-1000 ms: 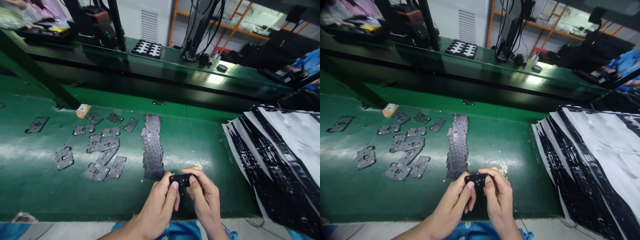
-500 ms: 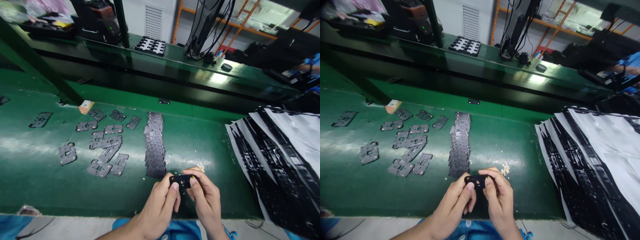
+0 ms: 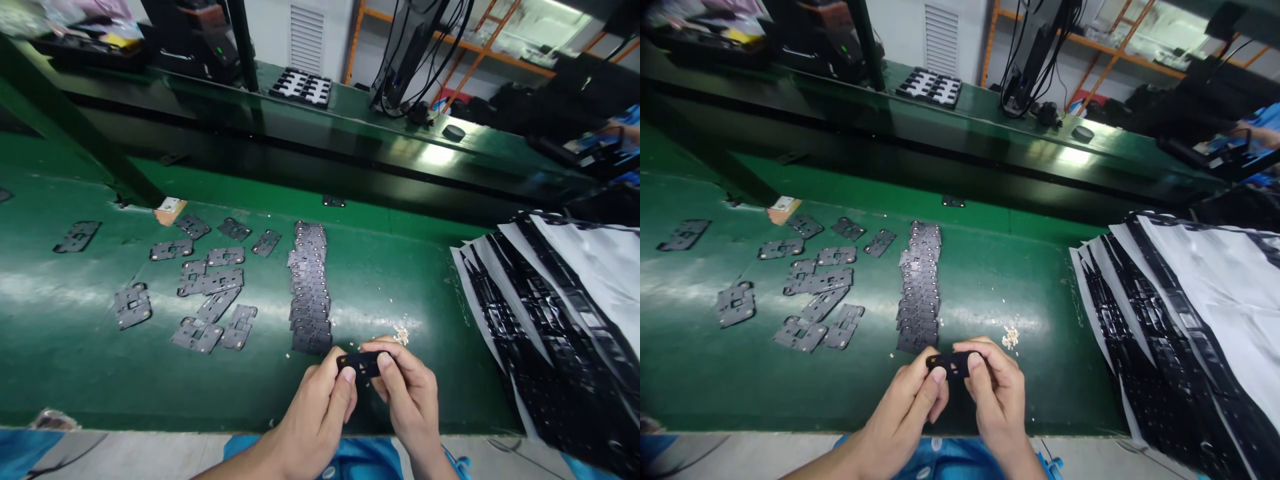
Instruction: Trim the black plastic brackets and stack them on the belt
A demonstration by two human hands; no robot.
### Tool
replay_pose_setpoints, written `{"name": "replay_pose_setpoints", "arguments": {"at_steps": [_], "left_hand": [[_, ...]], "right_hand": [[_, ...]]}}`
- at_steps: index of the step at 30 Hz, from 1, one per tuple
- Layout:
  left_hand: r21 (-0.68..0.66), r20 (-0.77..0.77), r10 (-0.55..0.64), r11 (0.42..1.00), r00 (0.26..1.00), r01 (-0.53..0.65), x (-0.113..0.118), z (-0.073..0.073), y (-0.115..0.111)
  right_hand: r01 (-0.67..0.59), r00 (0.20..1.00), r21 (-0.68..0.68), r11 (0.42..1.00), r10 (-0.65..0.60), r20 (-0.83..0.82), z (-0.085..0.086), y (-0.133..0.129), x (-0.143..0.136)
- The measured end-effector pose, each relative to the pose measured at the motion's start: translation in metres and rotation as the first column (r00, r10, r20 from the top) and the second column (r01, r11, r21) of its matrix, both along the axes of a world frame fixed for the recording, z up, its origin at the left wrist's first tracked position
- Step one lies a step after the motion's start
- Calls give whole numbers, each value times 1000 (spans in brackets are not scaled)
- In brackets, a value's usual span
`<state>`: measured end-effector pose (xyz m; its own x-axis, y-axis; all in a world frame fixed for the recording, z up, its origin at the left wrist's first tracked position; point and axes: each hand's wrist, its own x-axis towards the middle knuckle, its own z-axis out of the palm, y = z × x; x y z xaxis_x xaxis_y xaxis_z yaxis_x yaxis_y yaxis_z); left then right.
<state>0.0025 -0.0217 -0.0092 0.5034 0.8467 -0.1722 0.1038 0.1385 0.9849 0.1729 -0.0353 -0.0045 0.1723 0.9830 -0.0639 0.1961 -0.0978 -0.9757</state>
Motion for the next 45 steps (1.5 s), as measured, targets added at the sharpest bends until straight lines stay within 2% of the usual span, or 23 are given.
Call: {"name": "replay_pose_setpoints", "arguments": {"at_steps": [7, 11, 17, 20, 23, 30, 36, 40, 45], "left_hand": [[-13, -16, -11, 1000, 1000, 10, -7, -1, 1], [7, 11, 52, 999, 999, -52, -10, -2, 6], [-35, 83, 167, 986, 982, -165, -7, -8, 9], [-73, 127, 176, 983, 976, -168, -6, -13, 7], [-92, 101, 182, 981, 978, -173, -6, -15, 6], [-60, 145, 122, 992, 982, -114, -14, -12, 5], [-96, 135, 183, 981, 974, -171, -11, -15, 4], [-132, 163, 226, 970, 960, -206, -7, -19, 2], [-236, 226, 300, 940, 927, -246, -3, -19, 0]], "right_hand": [[32, 998, 9, 999, -31, -56, -12, -5, -2], [44, 997, -38, 998, -46, -61, -13, -7, -3], [27, 999, 22, 999, -26, -30, -5, -3, -13], [46, 999, 22, 999, -46, -14, -2, -3, -17], [44, 999, 14, 999, -44, -17, -2, -2, -19], [23, 999, -1, 1000, -23, -34, -6, -4, -19], [50, 999, -11, 999, -50, -6, -3, -9, -25], [4, 996, 66, 998, -10, 91, -4, -10, -24], [-141, 957, 247, 959, 68, 282, -9, -11, -18]]}}
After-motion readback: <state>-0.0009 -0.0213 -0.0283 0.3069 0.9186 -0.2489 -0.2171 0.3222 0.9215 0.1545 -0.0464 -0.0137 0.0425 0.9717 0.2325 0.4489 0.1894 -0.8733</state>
